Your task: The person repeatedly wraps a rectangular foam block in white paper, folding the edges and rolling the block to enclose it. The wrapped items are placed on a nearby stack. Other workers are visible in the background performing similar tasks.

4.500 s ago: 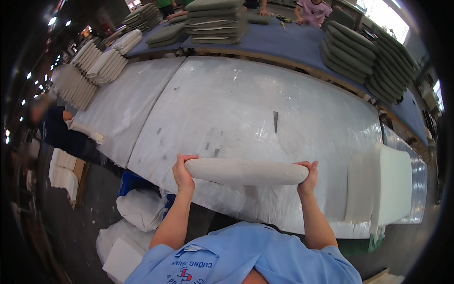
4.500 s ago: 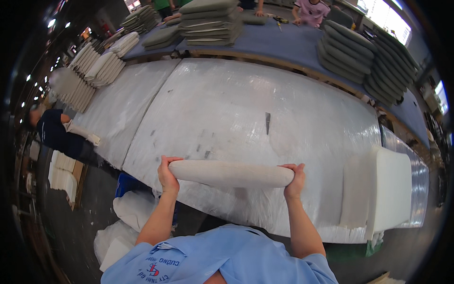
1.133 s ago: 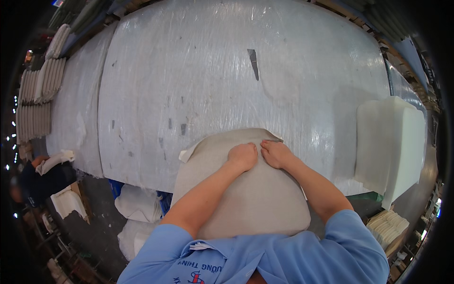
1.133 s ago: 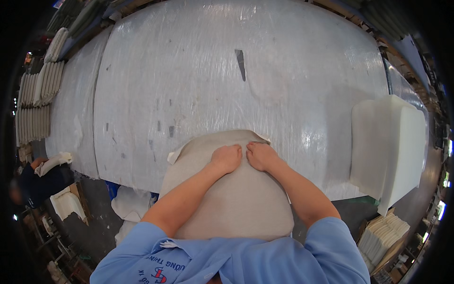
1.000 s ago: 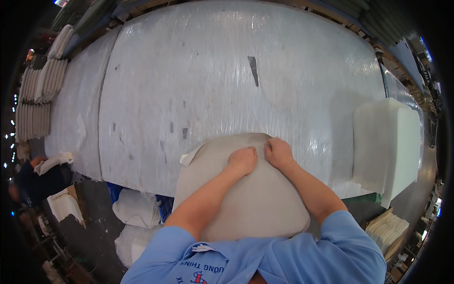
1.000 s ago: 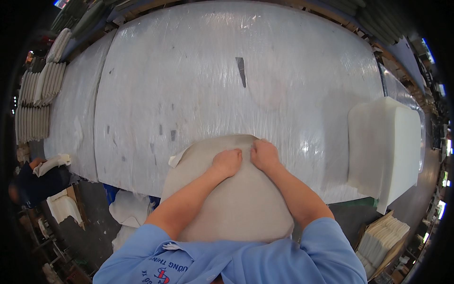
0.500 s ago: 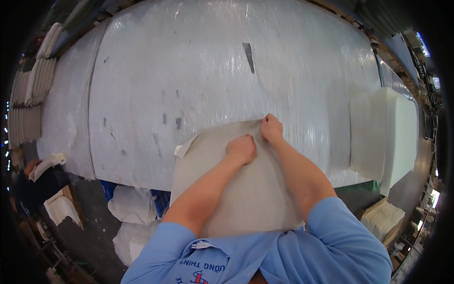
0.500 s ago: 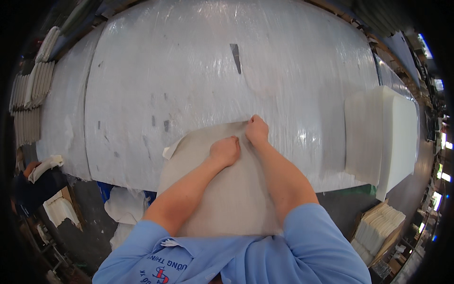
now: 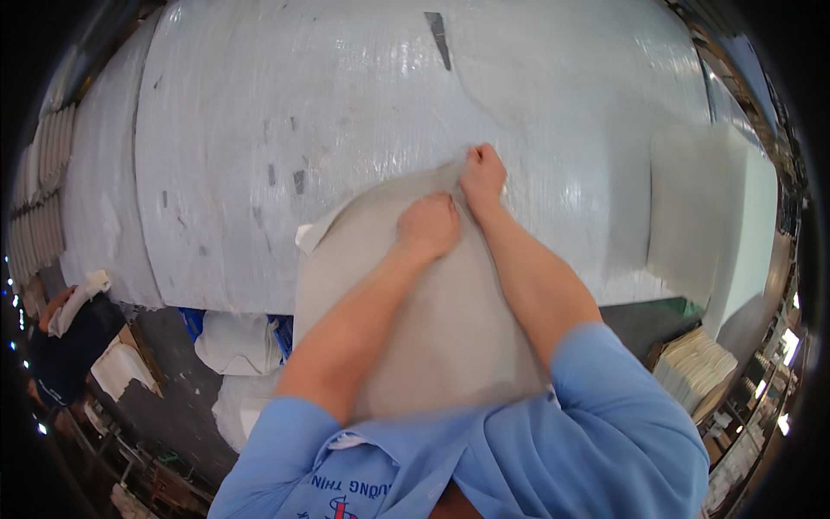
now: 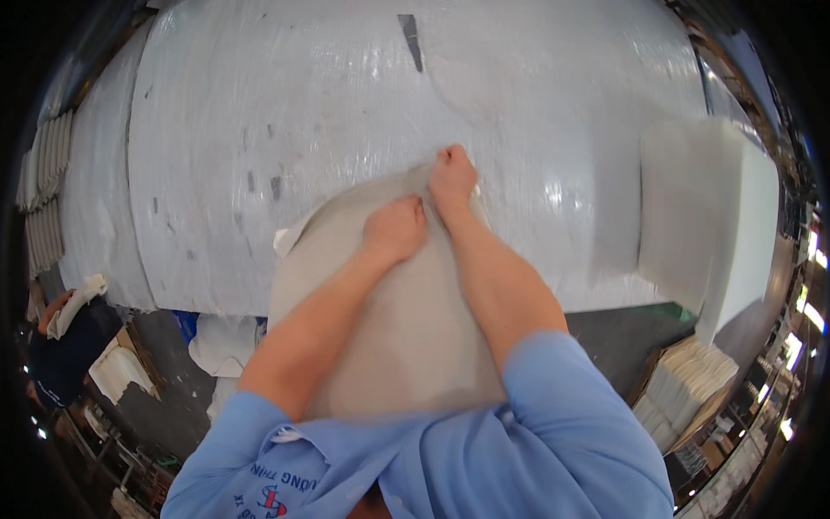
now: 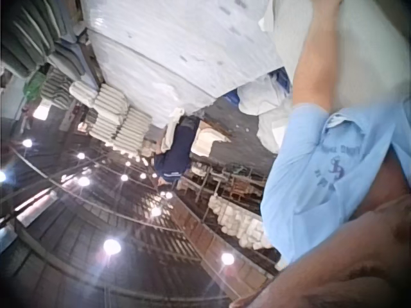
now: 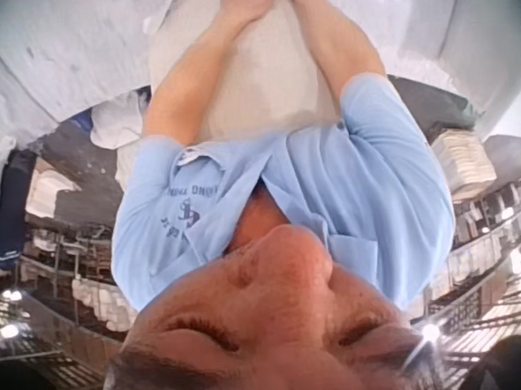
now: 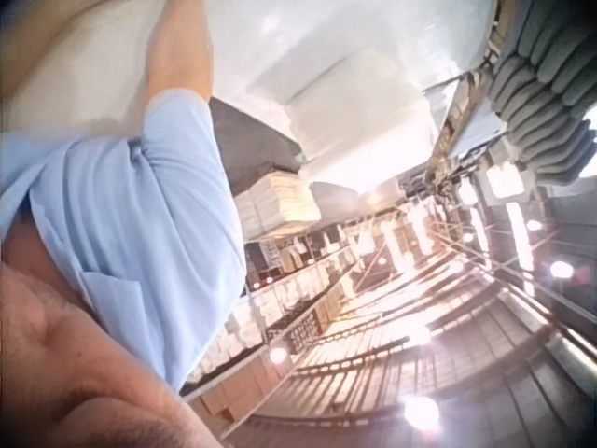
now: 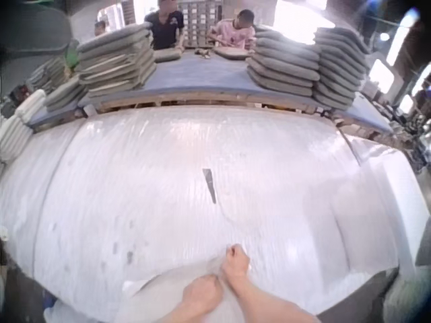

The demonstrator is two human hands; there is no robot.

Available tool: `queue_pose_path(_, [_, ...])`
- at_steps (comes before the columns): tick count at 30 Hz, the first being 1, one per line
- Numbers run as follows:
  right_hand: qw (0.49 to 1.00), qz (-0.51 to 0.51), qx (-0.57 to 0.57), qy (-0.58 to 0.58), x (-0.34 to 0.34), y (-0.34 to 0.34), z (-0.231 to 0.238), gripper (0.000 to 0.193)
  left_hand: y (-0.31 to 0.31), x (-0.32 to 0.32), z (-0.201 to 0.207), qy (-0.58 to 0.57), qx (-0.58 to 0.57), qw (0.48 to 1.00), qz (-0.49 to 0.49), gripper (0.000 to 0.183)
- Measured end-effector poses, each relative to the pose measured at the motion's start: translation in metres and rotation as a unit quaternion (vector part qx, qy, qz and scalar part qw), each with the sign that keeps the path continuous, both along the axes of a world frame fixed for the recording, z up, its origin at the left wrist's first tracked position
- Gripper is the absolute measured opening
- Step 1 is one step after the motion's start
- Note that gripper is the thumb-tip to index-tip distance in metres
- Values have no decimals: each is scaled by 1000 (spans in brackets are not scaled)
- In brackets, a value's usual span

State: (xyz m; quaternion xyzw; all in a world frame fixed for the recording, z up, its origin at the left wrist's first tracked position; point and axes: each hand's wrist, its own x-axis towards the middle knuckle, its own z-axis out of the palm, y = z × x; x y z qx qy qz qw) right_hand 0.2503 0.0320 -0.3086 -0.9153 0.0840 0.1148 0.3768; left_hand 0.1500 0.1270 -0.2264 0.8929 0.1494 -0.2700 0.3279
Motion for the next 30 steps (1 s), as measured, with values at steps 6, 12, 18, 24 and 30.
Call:
queue_pose_path(6, [947,298,117,-13,12,-41,84,29,77,-68,51,-50,-131,987,-75,47])
queue_pose_path(12, [930,251,253,88,-50,-208,232,37,167,-244,189,-14,-163,982,97,43])
queue_pose_path(18, [863,109,484,-97,-134,-162,227,54,114,-272,188,-299,-242,796,467,46])
queue_pose_path(24, [862,149,463,-142,-60,-112,253,54,135,-168,244,-434,62,864,247,30])
queue_pose_path(30, [832,258,323,-369,-43,-90,273,48,45,-94,277,-484,224,837,-122,66])
